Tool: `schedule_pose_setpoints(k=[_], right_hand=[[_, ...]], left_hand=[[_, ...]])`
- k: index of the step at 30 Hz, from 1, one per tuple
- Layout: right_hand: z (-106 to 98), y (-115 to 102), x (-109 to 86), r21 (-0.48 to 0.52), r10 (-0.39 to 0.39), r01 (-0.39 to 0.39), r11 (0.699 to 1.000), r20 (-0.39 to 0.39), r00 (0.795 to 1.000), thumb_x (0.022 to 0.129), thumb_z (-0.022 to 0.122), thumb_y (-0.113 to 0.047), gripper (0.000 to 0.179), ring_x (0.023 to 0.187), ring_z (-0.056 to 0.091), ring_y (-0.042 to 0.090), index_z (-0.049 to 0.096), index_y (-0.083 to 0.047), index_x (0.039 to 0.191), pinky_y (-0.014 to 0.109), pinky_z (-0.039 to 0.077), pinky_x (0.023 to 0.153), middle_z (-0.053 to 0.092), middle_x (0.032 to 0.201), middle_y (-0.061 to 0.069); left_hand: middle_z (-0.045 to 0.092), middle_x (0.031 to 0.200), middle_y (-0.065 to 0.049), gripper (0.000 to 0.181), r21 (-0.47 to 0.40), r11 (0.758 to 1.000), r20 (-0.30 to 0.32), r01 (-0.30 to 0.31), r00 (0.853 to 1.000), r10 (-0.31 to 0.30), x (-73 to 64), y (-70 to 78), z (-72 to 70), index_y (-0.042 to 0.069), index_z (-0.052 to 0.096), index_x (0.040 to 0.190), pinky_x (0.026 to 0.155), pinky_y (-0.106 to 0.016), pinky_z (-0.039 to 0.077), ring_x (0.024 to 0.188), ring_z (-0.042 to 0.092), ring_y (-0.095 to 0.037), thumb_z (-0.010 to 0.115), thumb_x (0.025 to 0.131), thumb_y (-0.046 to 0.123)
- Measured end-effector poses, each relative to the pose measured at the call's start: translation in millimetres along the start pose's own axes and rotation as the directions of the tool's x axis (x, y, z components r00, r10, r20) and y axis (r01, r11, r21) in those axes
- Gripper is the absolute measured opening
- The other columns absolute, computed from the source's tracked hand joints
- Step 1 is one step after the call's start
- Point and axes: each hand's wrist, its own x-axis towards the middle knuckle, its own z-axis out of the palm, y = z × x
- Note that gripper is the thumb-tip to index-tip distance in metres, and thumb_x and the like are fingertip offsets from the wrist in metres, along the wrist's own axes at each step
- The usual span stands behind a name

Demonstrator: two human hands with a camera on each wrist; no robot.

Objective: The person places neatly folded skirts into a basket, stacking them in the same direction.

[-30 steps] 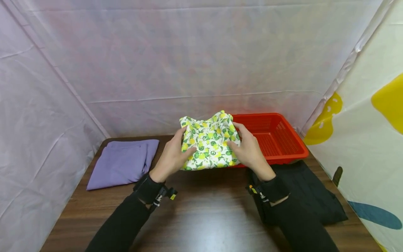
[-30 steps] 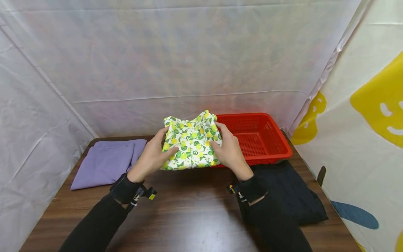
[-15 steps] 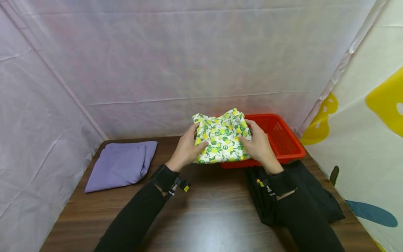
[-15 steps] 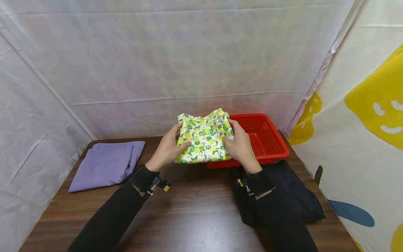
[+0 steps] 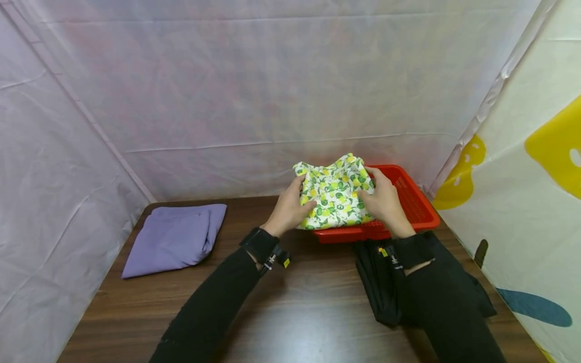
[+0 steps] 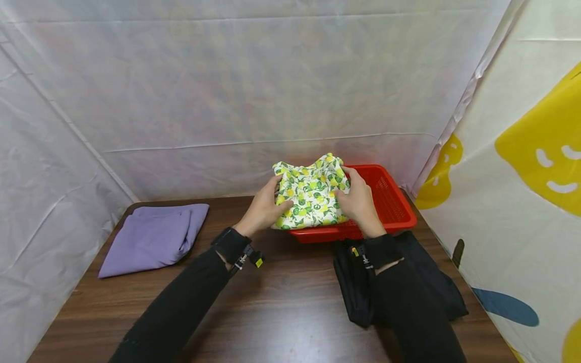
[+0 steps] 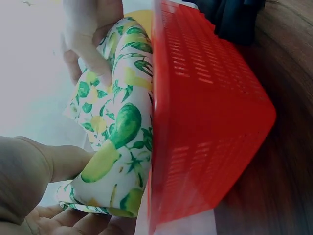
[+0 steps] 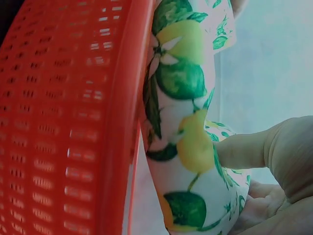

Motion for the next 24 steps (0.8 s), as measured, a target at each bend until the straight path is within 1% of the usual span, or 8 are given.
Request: schedule_pose_setpoints(k=[2, 5, 8, 10, 11, 14, 22, 24], right_hand=[[-3.3, 1.8, 2.2, -0.005, 0.014, -0.014, 1.000, 0.003, 1.000, 0.118, 0.068, -0.016, 0.076, 0.091, 0.064, 0.041, 0.032, -0.015, 0.185, 0.044, 0.049, 0.075, 0.047, 0.178, 0.030], [-7.9, 6.2, 5.3, -0.024, 0.029, -0.029, 0.999, -0.005, 1.000, 0.117, 0.070, -0.015, 0.077, 0.083, 0.063, 0.029, 0.033, -0.014, 0.185, 0.041, 0.049, 0.074, 0.045, 0.181, 0.030], [-12.1, 12.3, 7.6, -0.032, 0.043, -0.043, 0.999, -0.005, 0.999, 0.116, 0.071, -0.015, 0.078, 0.071, 0.055, 0.029, 0.033, -0.013, 0.184, 0.039, 0.048, 0.067, 0.042, 0.182, 0.031], [-15.1, 15.6, 8.8, -0.040, 0.050, -0.051, 0.998, -0.006, 0.999, 0.115, 0.071, -0.015, 0.079, 0.085, 0.063, 0.034, 0.033, -0.012, 0.184, 0.039, 0.049, 0.071, 0.041, 0.183, 0.032], [-16.5, 16.8, 9.3, -0.044, 0.053, -0.053, 0.998, -0.005, 0.999, 0.115, 0.071, -0.015, 0.079, 0.100, 0.067, 0.039, 0.033, -0.011, 0.184, 0.040, 0.051, 0.075, 0.041, 0.182, 0.031], [-20.5, 19.8, 11.4, -0.054, 0.060, -0.060, 0.997, -0.003, 0.998, 0.115, 0.071, -0.014, 0.079, 0.141, 0.061, 0.048, 0.033, -0.009, 0.184, 0.045, 0.052, 0.088, 0.040, 0.183, 0.032], [-25.7, 24.7, 17.1, -0.054, 0.111, -0.109, 0.993, 0.023, 0.994, 0.115, 0.071, -0.012, 0.078, 0.161, 0.049, 0.054, 0.034, -0.008, 0.183, 0.063, 0.056, 0.116, 0.042, 0.181, 0.033], [-26.9, 25.5, 17.9, -0.061, 0.117, -0.115, 0.992, 0.032, 0.993, 0.115, 0.069, -0.010, 0.077, 0.160, 0.051, 0.054, 0.034, -0.006, 0.183, 0.063, 0.056, 0.115, 0.044, 0.180, 0.034]], left_hand=[[0.043, 0.186, -0.023, 0.085, -0.002, 1.000, 0.013, -0.009, 1.000, 0.010, 4.2, 0.8, 5.4, 0.011, 0.026, 0.186, 0.136, -0.058, 0.048, 0.170, 0.048, -0.043, 0.074, 0.116, 0.021], [0.042, 0.186, -0.022, 0.085, 0.003, 1.000, 0.028, -0.016, 0.999, 0.016, 10.0, 3.6, 12.0, 0.010, 0.027, 0.185, 0.137, -0.058, 0.046, 0.171, 0.047, -0.042, 0.074, 0.116, 0.020], [0.043, 0.186, -0.021, 0.085, 0.001, 1.000, 0.045, -0.012, 0.999, 0.012, 15.1, 6.0, 17.6, 0.010, 0.027, 0.185, 0.137, -0.058, 0.046, 0.170, 0.048, -0.042, 0.075, 0.115, 0.020], [0.044, 0.185, -0.022, 0.086, 0.005, 1.000, 0.059, -0.013, 0.998, 0.012, 18.1, 7.4, 20.6, 0.010, 0.027, 0.185, 0.137, -0.058, 0.047, 0.169, 0.049, -0.042, 0.075, 0.115, 0.020], [0.045, 0.185, -0.022, 0.086, 0.008, 1.000, 0.066, -0.014, 0.998, 0.013, 19.7, 7.9, 22.0, 0.010, 0.027, 0.185, 0.136, -0.057, 0.047, 0.169, 0.050, -0.042, 0.075, 0.115, 0.020], [0.046, 0.184, -0.022, 0.087, 0.019, 1.000, 0.086, -0.016, 0.996, 0.015, 24.0, 10.4, 25.3, 0.010, 0.027, 0.185, 0.135, -0.056, 0.049, 0.167, 0.053, -0.041, 0.076, 0.114, 0.020], [0.049, 0.182, -0.022, 0.088, 0.094, 0.996, 0.143, -0.012, 0.990, -0.001, 34.1, 17.2, 32.5, 0.012, 0.026, 0.186, 0.134, -0.051, 0.051, 0.164, 0.056, -0.038, 0.076, 0.114, 0.018], [0.051, 0.181, -0.022, 0.089, 0.106, 0.994, 0.159, -0.016, 0.987, -0.001, 36.6, 17.7, 35.3, 0.011, 0.026, 0.186, 0.134, -0.051, 0.051, 0.163, 0.057, -0.038, 0.077, 0.113, 0.017]])
